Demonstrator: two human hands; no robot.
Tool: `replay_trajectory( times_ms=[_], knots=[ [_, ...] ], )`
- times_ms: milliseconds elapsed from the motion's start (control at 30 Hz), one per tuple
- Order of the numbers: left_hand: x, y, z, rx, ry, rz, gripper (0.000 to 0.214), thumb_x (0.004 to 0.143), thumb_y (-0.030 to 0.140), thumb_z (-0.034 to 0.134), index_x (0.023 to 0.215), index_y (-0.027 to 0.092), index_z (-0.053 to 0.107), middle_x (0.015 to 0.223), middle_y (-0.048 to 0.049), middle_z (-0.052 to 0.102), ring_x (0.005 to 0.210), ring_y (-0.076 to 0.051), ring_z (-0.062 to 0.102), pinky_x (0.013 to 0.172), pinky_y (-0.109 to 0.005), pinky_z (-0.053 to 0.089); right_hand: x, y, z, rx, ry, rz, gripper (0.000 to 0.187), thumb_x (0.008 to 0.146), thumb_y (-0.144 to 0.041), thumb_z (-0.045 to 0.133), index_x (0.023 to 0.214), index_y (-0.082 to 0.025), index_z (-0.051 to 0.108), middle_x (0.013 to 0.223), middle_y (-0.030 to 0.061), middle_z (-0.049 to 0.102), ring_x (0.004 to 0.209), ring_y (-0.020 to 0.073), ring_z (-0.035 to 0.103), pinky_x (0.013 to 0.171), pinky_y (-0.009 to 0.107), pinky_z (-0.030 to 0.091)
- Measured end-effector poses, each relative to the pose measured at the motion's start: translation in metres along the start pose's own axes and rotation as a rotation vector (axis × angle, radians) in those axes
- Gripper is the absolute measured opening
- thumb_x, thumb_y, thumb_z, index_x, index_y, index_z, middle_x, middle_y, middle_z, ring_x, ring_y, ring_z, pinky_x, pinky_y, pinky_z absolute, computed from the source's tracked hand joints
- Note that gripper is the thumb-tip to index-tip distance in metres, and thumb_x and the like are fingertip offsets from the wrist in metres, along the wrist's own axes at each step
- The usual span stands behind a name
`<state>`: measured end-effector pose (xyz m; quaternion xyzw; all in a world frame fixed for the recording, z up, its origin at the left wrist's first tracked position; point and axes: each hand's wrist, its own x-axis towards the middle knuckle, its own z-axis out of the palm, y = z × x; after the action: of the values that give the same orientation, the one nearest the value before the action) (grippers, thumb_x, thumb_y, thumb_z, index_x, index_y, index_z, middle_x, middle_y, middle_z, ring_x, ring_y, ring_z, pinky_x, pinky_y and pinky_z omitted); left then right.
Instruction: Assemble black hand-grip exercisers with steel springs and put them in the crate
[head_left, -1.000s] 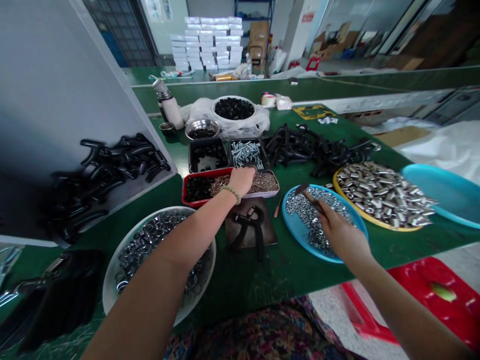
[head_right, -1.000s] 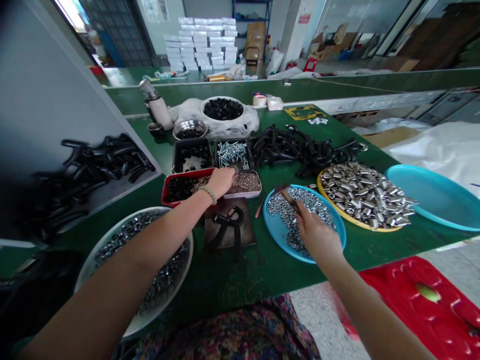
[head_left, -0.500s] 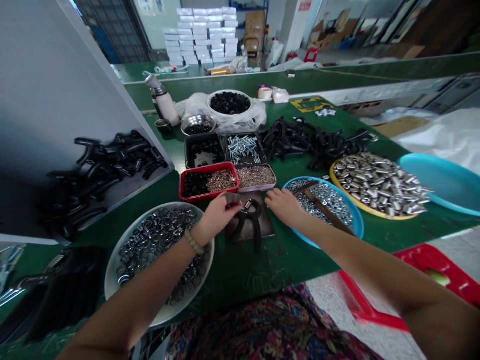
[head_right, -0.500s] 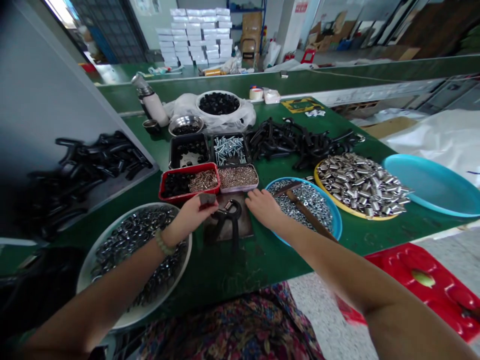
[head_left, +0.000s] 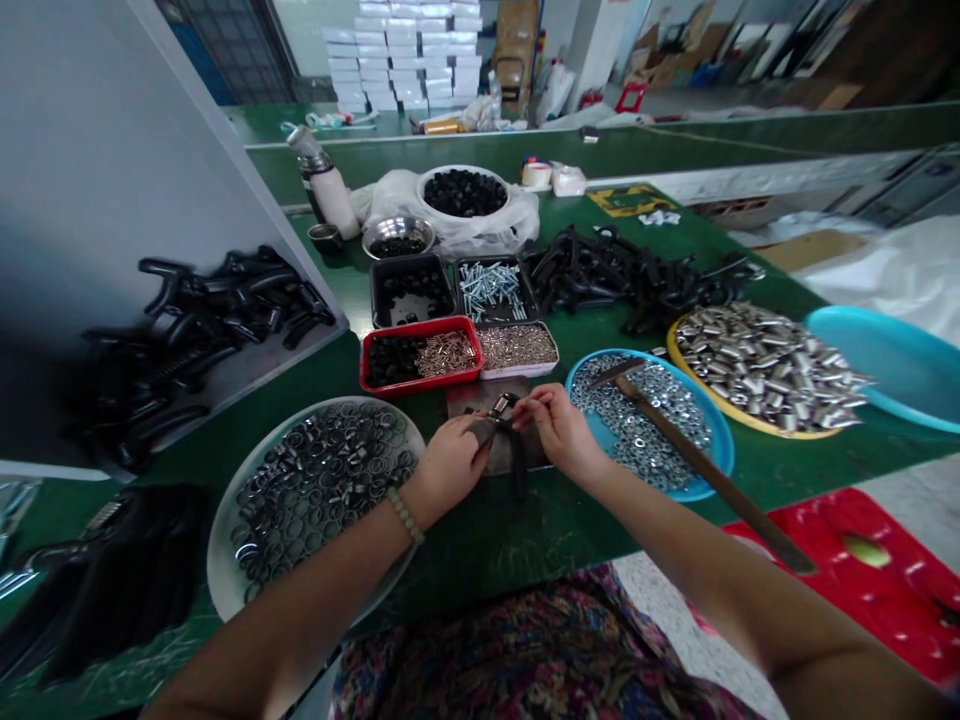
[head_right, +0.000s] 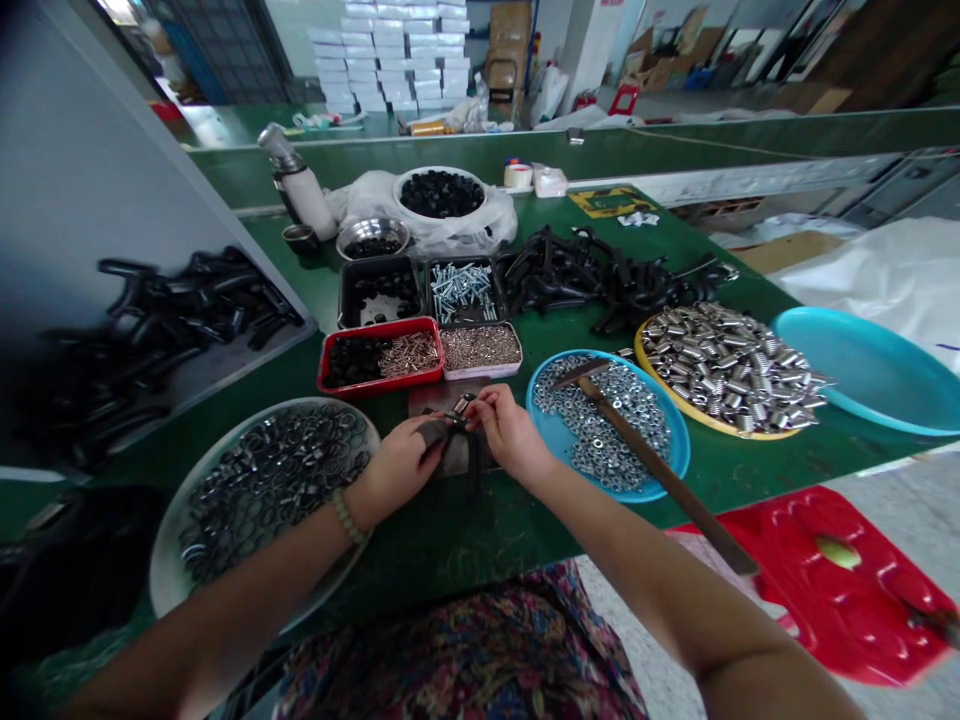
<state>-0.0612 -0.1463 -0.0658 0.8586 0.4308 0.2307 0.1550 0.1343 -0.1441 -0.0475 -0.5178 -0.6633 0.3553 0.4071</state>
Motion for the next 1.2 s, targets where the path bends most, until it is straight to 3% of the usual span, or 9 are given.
replay_trajectory(
  times_ms=[167,367,433,500,567,667,733,967,1200],
  knots=[
    [-0.001,0.000,0.001,0.001,0.000,-0.003,0.029,0.088,0.017,0.051,0.115,0.012,0.061,0.118,-0.0123,0.065,0.113,-0.021,0.058,0.103,-0.037,0.045,0.011,0.002,0.003,0.018,0.004,0.046,0.019,0.094,-0.041,0.040,0.090,-0.023,0.039,0.080,0.0043,0.067,0.067,0.0157,0.066,0.065,0.030,0.053],
    [-0.003,0.003,0.003,-0.047,-0.017,-0.060,0.028,0.090,0.017,0.048,0.114,0.012,0.061,0.118,-0.0134,0.065,0.112,-0.022,0.059,0.102,-0.038,0.045,0.034,0.013,0.000,0.547,-0.029,0.397,0.031,0.088,-0.053,0.045,0.082,-0.024,0.034,0.060,-0.0039,0.061,0.043,0.0121,0.057,0.046,0.025,0.047],
    [-0.001,0.003,0.001,-0.130,-0.008,-0.122,0.024,0.089,0.018,0.051,0.110,0.014,0.063,0.115,-0.0115,0.066,0.109,-0.021,0.060,0.101,-0.038,0.045,0.032,0.019,-0.010,0.596,-0.003,0.401,0.032,0.088,-0.054,0.045,0.084,-0.024,0.035,0.062,-0.0032,0.062,0.046,0.0123,0.058,0.048,0.025,0.048],
    [0.005,0.003,-0.004,-0.254,0.024,-0.238,0.017,0.088,0.020,0.055,0.100,0.017,0.065,0.104,-0.0073,0.069,0.100,-0.019,0.063,0.095,-0.035,0.049,0.025,0.025,-0.023,0.431,0.102,0.274,0.029,0.091,-0.052,0.041,0.089,-0.024,0.038,0.071,-0.0003,0.066,0.055,0.0144,0.063,0.057,0.030,0.053],
    [0.015,0.003,-0.010,-0.348,0.057,-0.326,0.010,0.086,0.022,0.058,0.090,0.018,0.066,0.094,-0.0041,0.069,0.091,-0.017,0.065,0.088,-0.031,0.052,0.015,0.032,-0.037,0.062,0.145,0.059,0.023,0.093,-0.045,0.040,0.098,-0.024,0.046,0.090,0.0061,0.069,0.078,0.0190,0.067,0.074,0.038,0.054],
    [0.031,0.005,-0.015,-0.341,0.065,-0.268,0.011,0.086,0.023,0.059,0.085,0.016,0.066,0.094,-0.0045,0.067,0.090,-0.016,0.063,0.087,-0.030,0.051,0.003,0.039,-0.052,-0.557,-0.002,-0.204,0.028,0.091,-0.033,0.048,0.114,-0.022,0.056,0.127,0.0142,0.058,0.118,0.0298,0.053,0.097,0.052,0.040],
    [0.037,0.007,-0.012,-0.261,0.044,-0.176,0.013,0.088,0.024,0.058,0.086,0.014,0.067,0.096,-0.0060,0.066,0.092,-0.017,0.062,0.090,-0.030,0.049,-0.005,0.041,-0.057,-0.796,-0.051,-0.254,0.035,0.089,-0.030,0.050,0.123,-0.022,0.056,0.136,0.0145,0.051,0.124,0.0328,0.046,0.100,0.054,0.036],
    [0.034,0.010,0.007,0.224,-0.064,0.033,0.022,0.093,0.025,0.047,0.096,0.013,0.066,0.105,-0.0102,0.063,0.096,-0.021,0.057,0.089,-0.037,0.048,-0.028,0.035,-0.068,-0.861,0.011,-0.294,0.034,0.092,-0.029,0.046,0.120,-0.019,0.061,0.121,0.0139,0.060,0.115,0.0274,0.052,0.097,0.045,0.041],
    [0.027,0.017,0.003,0.398,-0.214,0.118,0.023,0.093,0.017,0.043,0.099,0.014,0.065,0.109,-0.0102,0.061,0.097,-0.021,0.056,0.080,-0.032,0.050,-0.048,0.039,-0.098,-0.973,0.093,-0.228,0.032,0.093,-0.030,0.044,0.115,-0.017,0.064,0.113,0.0128,0.066,0.111,0.0275,0.055,0.095,0.045,0.041]
  ],
)
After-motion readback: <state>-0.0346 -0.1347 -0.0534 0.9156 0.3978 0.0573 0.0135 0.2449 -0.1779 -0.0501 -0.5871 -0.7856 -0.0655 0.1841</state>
